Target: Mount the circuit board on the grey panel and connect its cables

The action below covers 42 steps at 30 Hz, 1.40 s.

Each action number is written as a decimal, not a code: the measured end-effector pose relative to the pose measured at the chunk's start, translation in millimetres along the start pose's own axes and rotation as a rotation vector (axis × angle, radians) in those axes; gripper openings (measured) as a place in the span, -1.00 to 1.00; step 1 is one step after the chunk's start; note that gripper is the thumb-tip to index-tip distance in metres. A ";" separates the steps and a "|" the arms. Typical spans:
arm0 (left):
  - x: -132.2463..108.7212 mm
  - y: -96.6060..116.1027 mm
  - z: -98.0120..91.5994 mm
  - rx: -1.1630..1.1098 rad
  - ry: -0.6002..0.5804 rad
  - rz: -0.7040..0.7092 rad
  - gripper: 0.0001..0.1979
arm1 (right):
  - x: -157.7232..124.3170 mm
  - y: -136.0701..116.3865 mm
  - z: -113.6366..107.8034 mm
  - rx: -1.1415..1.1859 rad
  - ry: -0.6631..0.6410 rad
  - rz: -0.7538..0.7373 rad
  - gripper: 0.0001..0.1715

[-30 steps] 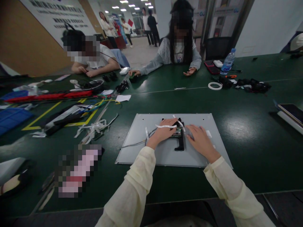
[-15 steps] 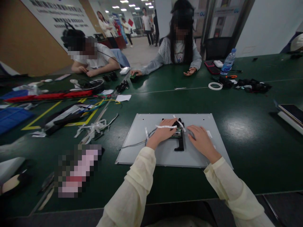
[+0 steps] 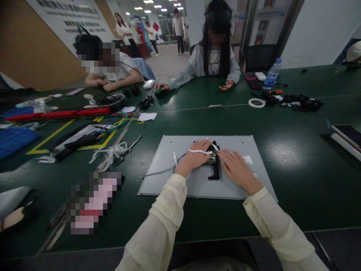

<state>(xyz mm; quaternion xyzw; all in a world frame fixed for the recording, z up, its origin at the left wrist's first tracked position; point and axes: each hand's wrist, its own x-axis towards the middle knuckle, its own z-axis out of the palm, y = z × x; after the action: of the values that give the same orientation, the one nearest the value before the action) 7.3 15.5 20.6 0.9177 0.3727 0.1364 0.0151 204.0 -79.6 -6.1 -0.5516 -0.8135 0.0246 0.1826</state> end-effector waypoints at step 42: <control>-14.2 56.2 -30.5 0.073 0.103 -0.019 -0.67 | -6.6 -21.0 -19.6 0.975 0.337 0.489 -0.52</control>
<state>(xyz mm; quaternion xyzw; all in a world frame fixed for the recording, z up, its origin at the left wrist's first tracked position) 27.8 -37.1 53.8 0.9058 0.3866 0.1695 -0.0364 193.9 -97.0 15.6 -0.5722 -0.5162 0.3503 0.5324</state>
